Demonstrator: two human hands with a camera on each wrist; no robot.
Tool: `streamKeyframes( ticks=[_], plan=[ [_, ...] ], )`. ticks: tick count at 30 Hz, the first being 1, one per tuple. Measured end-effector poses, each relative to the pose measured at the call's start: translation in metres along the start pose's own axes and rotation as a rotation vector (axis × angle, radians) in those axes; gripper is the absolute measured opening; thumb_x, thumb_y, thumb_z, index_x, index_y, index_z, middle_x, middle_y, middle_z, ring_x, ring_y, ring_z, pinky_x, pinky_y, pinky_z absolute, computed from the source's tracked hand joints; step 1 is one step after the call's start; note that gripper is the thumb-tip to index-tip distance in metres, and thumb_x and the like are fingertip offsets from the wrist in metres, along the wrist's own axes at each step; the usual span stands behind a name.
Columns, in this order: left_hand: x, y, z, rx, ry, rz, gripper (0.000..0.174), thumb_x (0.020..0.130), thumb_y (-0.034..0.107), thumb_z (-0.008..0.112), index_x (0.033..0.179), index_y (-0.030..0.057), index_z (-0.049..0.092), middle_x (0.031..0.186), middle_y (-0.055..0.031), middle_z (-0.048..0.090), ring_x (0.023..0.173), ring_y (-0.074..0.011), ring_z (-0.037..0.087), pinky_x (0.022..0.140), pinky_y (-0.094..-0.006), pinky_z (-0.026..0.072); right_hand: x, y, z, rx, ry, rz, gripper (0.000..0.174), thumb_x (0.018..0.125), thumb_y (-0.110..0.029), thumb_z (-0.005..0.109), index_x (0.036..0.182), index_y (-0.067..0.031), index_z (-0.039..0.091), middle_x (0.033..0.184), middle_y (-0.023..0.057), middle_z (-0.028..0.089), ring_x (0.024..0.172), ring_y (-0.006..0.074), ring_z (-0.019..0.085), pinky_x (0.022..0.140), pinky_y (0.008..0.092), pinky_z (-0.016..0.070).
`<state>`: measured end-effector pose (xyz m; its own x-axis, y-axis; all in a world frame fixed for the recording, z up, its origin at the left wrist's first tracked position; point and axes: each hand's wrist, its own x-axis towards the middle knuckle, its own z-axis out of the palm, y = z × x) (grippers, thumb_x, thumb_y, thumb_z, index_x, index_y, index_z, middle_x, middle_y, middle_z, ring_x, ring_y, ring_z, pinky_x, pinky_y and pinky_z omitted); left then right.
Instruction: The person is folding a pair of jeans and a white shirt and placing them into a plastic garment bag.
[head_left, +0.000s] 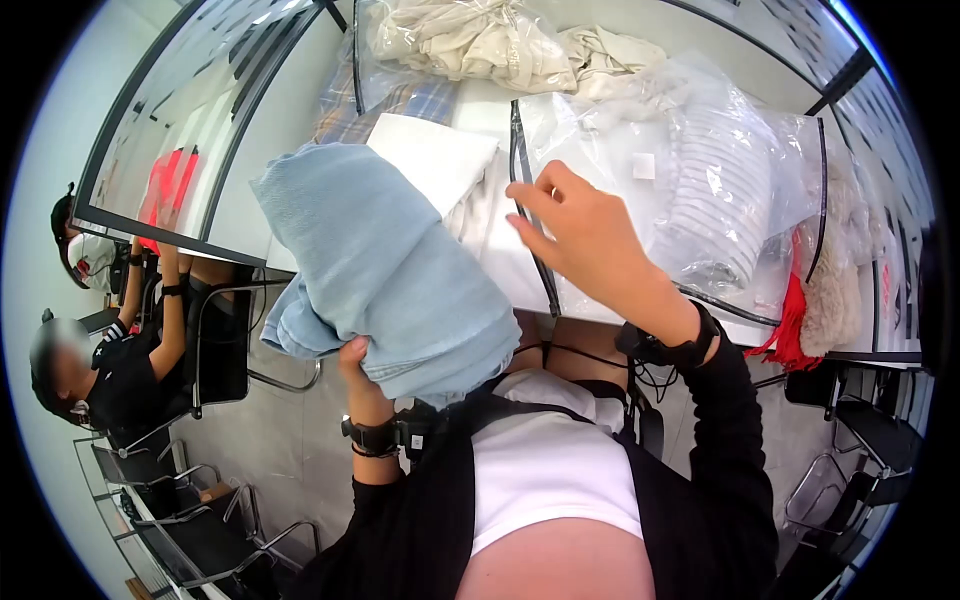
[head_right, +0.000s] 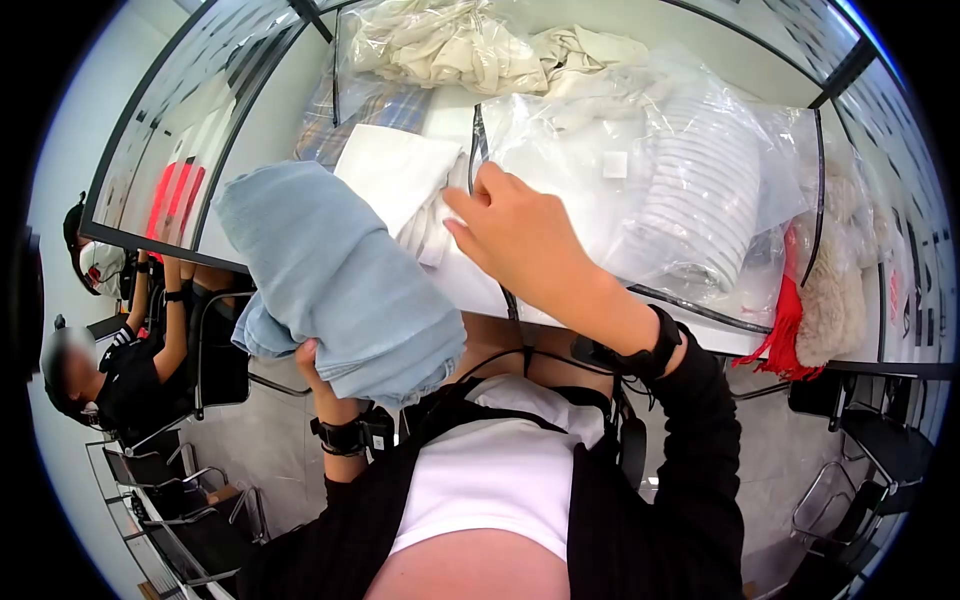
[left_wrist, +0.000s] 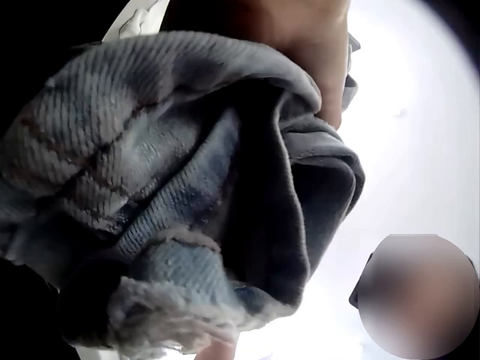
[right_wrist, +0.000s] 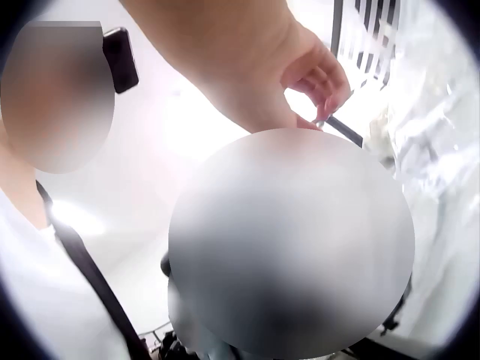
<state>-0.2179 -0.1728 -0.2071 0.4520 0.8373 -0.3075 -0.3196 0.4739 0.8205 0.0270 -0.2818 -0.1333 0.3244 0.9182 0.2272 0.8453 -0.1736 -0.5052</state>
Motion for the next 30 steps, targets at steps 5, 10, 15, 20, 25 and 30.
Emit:
streamKeyframes(
  ticks=[5,10,15,20,25,30],
  plan=[
    [0.009,-0.007,-0.011,-0.062,0.085,-0.036,0.062,0.065,0.032,0.058,0.114,-0.0037,0.046,0.105,-0.0165,0.054,0.097,-0.0274,0.054,0.084,-0.0359,0.0442,0.002,0.003,0.069,-0.64,0.084,-0.099,0.025,0.067,-0.014,0.062,0.089,-0.0027,0.056,0.102,0.0177,0.046,0.097,0.0279,0.044,0.078,0.0382,0.0394],
    [0.017,-0.002,-0.005,-0.041,0.031,-0.056,0.06,0.066,0.032,0.059,0.112,-0.0055,0.047,0.106,-0.0171,0.054,0.095,-0.0267,0.055,0.083,-0.0345,0.045,0.007,0.014,0.076,-0.857,0.24,-0.071,0.017,0.068,-0.009,0.056,0.084,-0.0025,0.053,0.114,0.0216,0.045,0.108,0.0318,0.042,0.087,0.046,0.036],
    [0.018,0.03,0.022,0.115,-0.074,-0.238,0.062,0.067,0.033,0.059,0.114,-0.006,0.046,0.107,-0.0185,0.054,0.095,-0.0271,0.055,0.085,-0.0334,0.0443,-0.004,0.024,0.035,-0.807,0.342,0.021,0.02,0.066,-0.003,0.057,0.085,-0.0006,0.055,0.111,0.0211,0.048,0.091,0.0279,0.051,0.069,0.0328,0.0456],
    [0.035,0.049,0.037,0.195,-0.364,-0.465,0.056,0.075,0.032,0.057,0.114,-0.0064,0.047,0.107,-0.0169,0.055,0.097,-0.024,0.055,0.085,-0.0311,0.0436,-0.023,0.031,-0.005,-0.759,0.263,0.038,0.028,0.064,0.001,0.058,0.092,0.0005,0.056,0.106,0.017,0.049,0.088,0.0257,0.051,0.067,0.0302,0.0461],
    [0.043,0.069,0.073,0.281,-0.591,-0.637,0.066,0.074,0.02,0.062,0.127,-0.005,0.031,0.118,-0.0151,0.049,0.105,-0.0216,0.051,0.089,-0.0293,0.0408,-0.029,0.028,-0.018,-0.727,0.304,0.117,0.036,0.064,0.002,0.057,0.101,0.0011,0.054,0.103,0.0124,0.051,0.085,0.0245,0.052,0.068,0.031,0.0466],
    [0.051,0.062,0.099,0.485,-0.752,-0.639,0.067,0.073,0.018,0.065,0.127,-0.0051,0.033,0.117,-0.0136,0.049,0.107,-0.0193,0.049,0.091,-0.0279,0.0383,-0.022,0.02,-0.024,-0.676,0.381,0.105,0.038,0.065,0.001,0.056,0.103,0.0013,0.052,0.1,0.0111,0.051,0.081,0.0228,0.053,0.066,0.0304,0.0466]
  ],
)
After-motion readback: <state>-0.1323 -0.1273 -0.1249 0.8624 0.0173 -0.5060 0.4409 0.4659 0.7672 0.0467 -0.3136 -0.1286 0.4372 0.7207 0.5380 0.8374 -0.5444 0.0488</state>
